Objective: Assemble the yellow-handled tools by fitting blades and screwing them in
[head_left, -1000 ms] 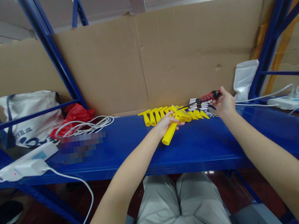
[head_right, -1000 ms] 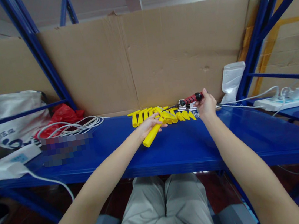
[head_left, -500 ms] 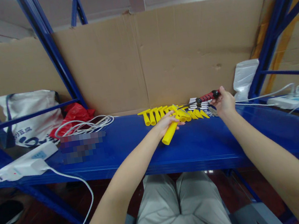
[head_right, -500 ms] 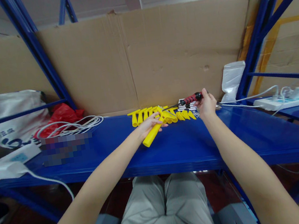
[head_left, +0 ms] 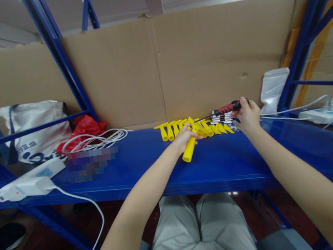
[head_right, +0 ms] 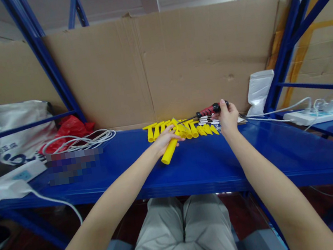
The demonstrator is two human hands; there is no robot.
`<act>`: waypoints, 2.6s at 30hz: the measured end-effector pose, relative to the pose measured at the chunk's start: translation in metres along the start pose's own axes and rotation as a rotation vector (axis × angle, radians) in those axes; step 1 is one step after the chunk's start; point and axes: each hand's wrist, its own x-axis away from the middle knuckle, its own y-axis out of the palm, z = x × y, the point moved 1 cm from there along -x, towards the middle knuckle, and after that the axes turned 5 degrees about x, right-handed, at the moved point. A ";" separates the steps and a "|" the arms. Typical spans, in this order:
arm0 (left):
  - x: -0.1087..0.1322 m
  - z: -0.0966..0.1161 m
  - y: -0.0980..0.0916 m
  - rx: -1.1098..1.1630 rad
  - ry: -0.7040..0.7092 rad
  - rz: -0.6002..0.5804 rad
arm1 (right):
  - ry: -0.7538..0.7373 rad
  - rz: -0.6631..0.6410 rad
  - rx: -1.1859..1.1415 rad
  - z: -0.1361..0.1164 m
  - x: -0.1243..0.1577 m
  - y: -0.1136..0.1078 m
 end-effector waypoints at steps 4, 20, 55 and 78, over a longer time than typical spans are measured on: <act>0.001 0.003 0.000 0.005 0.022 0.053 | -0.061 -0.050 0.008 -0.005 0.003 0.002; 0.001 0.002 -0.002 -0.068 0.097 0.123 | 0.062 -0.345 0.002 -0.026 0.007 -0.003; -0.001 0.001 -0.005 -0.088 0.120 0.183 | 0.075 -0.235 0.029 -0.024 0.010 -0.002; -0.007 0.000 -0.010 -0.113 0.151 0.241 | 0.177 -0.319 -0.039 -0.023 0.007 -0.003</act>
